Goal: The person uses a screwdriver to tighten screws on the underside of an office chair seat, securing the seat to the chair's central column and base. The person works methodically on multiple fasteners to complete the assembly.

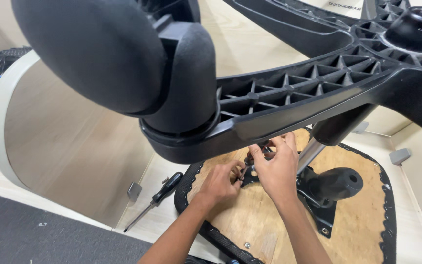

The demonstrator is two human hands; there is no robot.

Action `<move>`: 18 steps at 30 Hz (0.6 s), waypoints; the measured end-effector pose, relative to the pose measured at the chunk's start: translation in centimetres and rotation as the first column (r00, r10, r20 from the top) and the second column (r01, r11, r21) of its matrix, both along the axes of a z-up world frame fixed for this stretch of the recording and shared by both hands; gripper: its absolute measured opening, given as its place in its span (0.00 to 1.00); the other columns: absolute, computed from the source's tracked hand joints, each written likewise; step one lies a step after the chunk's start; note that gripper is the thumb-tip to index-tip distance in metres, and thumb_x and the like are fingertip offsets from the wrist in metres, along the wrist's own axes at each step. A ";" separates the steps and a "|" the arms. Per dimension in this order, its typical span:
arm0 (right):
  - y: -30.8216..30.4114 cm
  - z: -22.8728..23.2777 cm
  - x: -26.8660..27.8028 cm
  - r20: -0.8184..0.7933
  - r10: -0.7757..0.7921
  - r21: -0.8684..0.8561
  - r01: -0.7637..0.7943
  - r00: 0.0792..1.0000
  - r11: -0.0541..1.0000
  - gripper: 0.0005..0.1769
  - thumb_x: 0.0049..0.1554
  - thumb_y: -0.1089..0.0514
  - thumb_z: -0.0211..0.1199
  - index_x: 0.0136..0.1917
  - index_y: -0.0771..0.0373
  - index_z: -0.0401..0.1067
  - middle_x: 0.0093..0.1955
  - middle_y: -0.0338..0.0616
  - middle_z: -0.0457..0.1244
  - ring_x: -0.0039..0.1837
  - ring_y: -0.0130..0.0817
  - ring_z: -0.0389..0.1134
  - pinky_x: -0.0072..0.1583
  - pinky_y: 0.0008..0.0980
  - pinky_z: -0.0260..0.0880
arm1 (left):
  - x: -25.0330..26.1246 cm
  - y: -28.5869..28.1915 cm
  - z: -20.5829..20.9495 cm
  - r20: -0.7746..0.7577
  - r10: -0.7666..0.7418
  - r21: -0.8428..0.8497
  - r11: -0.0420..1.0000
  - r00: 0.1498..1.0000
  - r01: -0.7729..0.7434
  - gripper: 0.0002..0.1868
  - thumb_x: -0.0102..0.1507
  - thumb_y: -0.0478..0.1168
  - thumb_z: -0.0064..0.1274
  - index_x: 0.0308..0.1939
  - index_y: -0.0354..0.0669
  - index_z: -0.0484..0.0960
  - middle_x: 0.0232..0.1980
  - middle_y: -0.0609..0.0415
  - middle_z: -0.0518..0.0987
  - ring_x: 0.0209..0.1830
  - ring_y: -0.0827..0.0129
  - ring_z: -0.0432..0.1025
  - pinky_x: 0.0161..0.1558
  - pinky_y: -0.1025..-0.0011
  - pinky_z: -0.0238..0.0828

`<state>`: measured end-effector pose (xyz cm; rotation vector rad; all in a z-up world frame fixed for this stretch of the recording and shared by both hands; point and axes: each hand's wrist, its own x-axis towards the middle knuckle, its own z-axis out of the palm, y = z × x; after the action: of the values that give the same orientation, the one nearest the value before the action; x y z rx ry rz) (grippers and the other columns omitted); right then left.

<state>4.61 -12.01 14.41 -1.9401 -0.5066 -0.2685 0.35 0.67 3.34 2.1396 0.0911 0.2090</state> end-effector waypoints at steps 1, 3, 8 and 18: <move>0.0 0.1 0.2 0.001 0.022 -0.001 -0.022 1.000 1.000 0.13 0.52 0.63 0.70 0.52 0.67 0.76 0.54 0.47 0.62 0.50 0.37 0.73 0.49 0.34 0.77 | 0.0 0.2 0.1 0.004 0.005 -0.003 1.000 1.000 -0.005 0.20 0.56 0.32 0.58 0.52 0.41 0.79 0.43 0.44 0.86 0.46 0.51 0.80 0.52 0.61 0.75; -0.3 0.0 0.4 -0.007 0.058 -0.005 -0.058 0.998 0.998 0.13 0.50 0.65 0.70 0.50 0.67 0.76 0.51 0.44 0.65 0.47 0.35 0.75 0.49 0.33 0.77 | -0.2 0.2 0.1 0.004 0.005 -0.012 1.000 1.000 -0.005 0.18 0.56 0.32 0.59 0.51 0.40 0.79 0.42 0.42 0.85 0.45 0.51 0.80 0.51 0.61 0.75; -0.8 0.2 0.4 -0.043 0.203 -0.069 -0.206 0.978 0.976 0.11 0.52 0.71 0.64 0.50 0.68 0.73 0.44 0.45 0.68 0.43 0.34 0.74 0.49 0.32 0.73 | 0.1 -0.3 -0.4 0.000 0.027 0.033 0.999 1.000 -0.027 0.22 0.55 0.35 0.61 0.53 0.39 0.77 0.41 0.41 0.85 0.43 0.50 0.80 0.48 0.60 0.76; 0.0 0.7 -1.3 -0.038 0.258 -0.164 -0.260 0.965 0.951 0.15 0.58 0.68 0.57 0.59 0.63 0.65 0.51 0.52 0.66 0.53 0.46 0.68 0.56 0.42 0.67 | -1.2 -1.5 -0.3 0.208 0.067 0.022 0.997 0.976 -0.074 0.12 0.55 0.34 0.61 0.42 0.39 0.80 0.40 0.42 0.82 0.37 0.49 0.78 0.41 0.57 0.73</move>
<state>3.29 -12.06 15.10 -2.0090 -0.7872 -0.0425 -0.87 -0.81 2.99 2.1332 0.0425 0.4764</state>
